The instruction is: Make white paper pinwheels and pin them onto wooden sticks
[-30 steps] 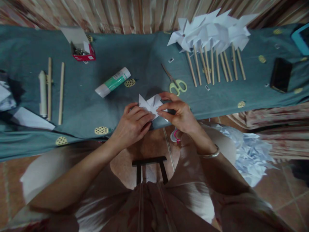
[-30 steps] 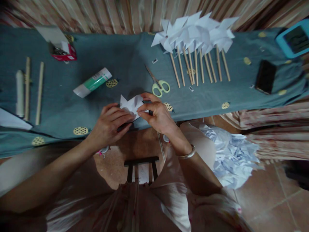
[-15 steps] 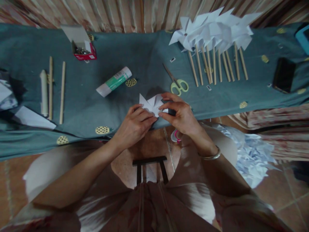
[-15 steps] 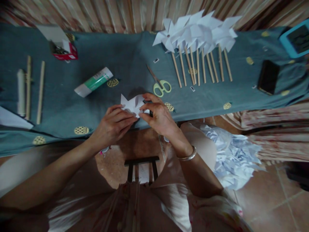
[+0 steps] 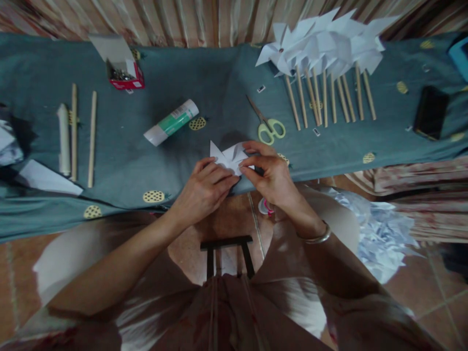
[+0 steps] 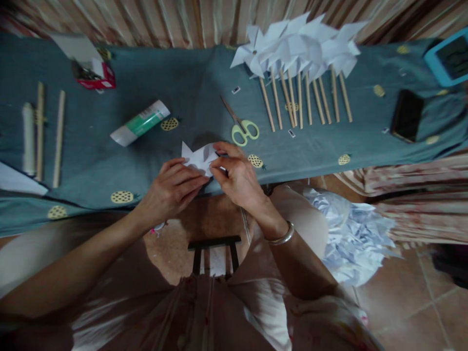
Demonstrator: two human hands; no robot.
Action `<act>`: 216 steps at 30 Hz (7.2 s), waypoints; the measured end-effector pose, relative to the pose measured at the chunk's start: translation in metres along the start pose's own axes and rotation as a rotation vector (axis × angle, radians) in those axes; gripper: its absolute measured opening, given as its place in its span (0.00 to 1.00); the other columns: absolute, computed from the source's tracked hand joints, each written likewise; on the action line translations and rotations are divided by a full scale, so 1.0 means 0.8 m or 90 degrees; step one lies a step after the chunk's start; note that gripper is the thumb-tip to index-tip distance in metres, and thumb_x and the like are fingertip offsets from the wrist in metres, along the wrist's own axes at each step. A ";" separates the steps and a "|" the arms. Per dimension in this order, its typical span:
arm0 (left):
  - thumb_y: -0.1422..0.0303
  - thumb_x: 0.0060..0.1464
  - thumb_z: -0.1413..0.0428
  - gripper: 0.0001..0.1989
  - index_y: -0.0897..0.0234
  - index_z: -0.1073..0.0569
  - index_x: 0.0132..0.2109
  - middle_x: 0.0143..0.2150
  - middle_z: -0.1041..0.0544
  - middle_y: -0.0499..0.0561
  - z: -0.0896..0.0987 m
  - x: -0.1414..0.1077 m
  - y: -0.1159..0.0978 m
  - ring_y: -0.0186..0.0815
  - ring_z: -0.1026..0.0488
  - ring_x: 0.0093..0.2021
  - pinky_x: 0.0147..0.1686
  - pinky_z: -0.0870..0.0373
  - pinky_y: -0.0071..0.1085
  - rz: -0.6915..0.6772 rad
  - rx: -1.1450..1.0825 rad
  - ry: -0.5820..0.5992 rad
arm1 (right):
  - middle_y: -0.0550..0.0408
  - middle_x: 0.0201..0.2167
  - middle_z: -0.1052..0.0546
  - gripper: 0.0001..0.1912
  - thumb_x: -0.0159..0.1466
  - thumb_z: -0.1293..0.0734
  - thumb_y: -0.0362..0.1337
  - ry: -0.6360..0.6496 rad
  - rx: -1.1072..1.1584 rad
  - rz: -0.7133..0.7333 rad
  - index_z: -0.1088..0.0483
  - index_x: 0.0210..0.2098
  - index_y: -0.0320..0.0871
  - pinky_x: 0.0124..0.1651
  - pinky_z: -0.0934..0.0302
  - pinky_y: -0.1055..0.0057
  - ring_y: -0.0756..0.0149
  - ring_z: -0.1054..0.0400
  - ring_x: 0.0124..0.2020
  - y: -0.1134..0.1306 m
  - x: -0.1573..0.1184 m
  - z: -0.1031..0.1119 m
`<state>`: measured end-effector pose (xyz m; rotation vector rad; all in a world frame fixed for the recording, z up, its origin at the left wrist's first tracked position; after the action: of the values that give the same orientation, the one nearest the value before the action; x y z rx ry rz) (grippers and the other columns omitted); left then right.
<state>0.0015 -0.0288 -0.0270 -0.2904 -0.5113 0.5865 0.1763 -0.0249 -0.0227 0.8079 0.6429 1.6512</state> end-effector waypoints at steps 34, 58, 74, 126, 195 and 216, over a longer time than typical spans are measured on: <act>0.72 0.63 0.48 0.10 0.63 0.22 0.46 0.43 0.19 0.52 -0.002 0.001 -0.003 0.38 0.25 0.44 0.58 0.32 0.48 0.020 0.008 -0.024 | 0.56 0.56 0.27 0.09 0.61 0.33 0.33 0.045 -0.013 -0.008 0.22 0.37 0.52 0.66 0.42 0.51 0.52 0.34 0.59 0.009 -0.004 -0.007; 0.71 0.64 0.48 0.10 0.62 0.23 0.48 0.41 0.21 0.52 -0.005 0.000 -0.004 0.39 0.27 0.45 0.58 0.33 0.48 0.028 0.047 -0.028 | 0.53 0.59 0.28 0.10 0.67 0.36 0.38 0.056 -0.096 0.070 0.23 0.42 0.50 0.65 0.40 0.49 0.51 0.35 0.61 0.006 -0.010 -0.006; 0.70 0.64 0.49 0.11 0.63 0.22 0.47 0.41 0.21 0.52 -0.005 0.002 -0.001 0.38 0.26 0.43 0.57 0.32 0.47 0.053 0.023 -0.041 | 0.54 0.61 0.29 0.12 0.67 0.36 0.38 0.065 -0.118 0.066 0.24 0.48 0.53 0.66 0.40 0.47 0.50 0.35 0.63 0.007 -0.010 -0.005; 0.71 0.63 0.49 0.11 0.62 0.22 0.45 0.40 0.19 0.51 -0.002 0.004 0.000 0.37 0.24 0.42 0.58 0.32 0.48 0.066 0.008 -0.020 | 0.56 0.62 0.30 0.13 0.69 0.37 0.41 0.079 -0.125 0.071 0.24 0.49 0.55 0.66 0.40 0.46 0.50 0.36 0.63 0.005 -0.012 -0.006; 0.66 0.59 0.47 0.13 0.60 0.23 0.49 0.50 0.21 0.54 0.036 -0.004 0.043 0.43 0.25 0.49 0.56 0.31 0.47 0.113 -0.060 -0.054 | 0.47 0.67 0.36 0.20 0.66 0.45 0.25 0.051 -0.159 0.108 0.26 0.47 0.43 0.69 0.45 0.43 0.53 0.55 0.74 0.015 -0.012 -0.038; 0.70 0.61 0.46 0.10 0.62 0.20 0.42 0.47 0.19 0.56 0.019 -0.002 0.058 0.42 0.24 0.46 0.48 0.26 0.43 0.107 -0.031 -0.045 | 0.47 0.63 0.31 0.20 0.63 0.39 0.32 -0.012 -0.081 0.014 0.27 0.52 0.43 0.67 0.41 0.57 0.56 0.35 0.63 0.007 0.010 -0.009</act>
<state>-0.0290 0.0089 -0.0335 -0.3626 -0.5729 0.7499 0.1666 -0.0183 -0.0213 0.7407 0.5112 1.6849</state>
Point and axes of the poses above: each hand's wrist, its own x-axis towards the middle knuckle, its own z-axis out of the back of the hand, y = z × x, the point moved 4 cm from there along x, towards the middle knuckle
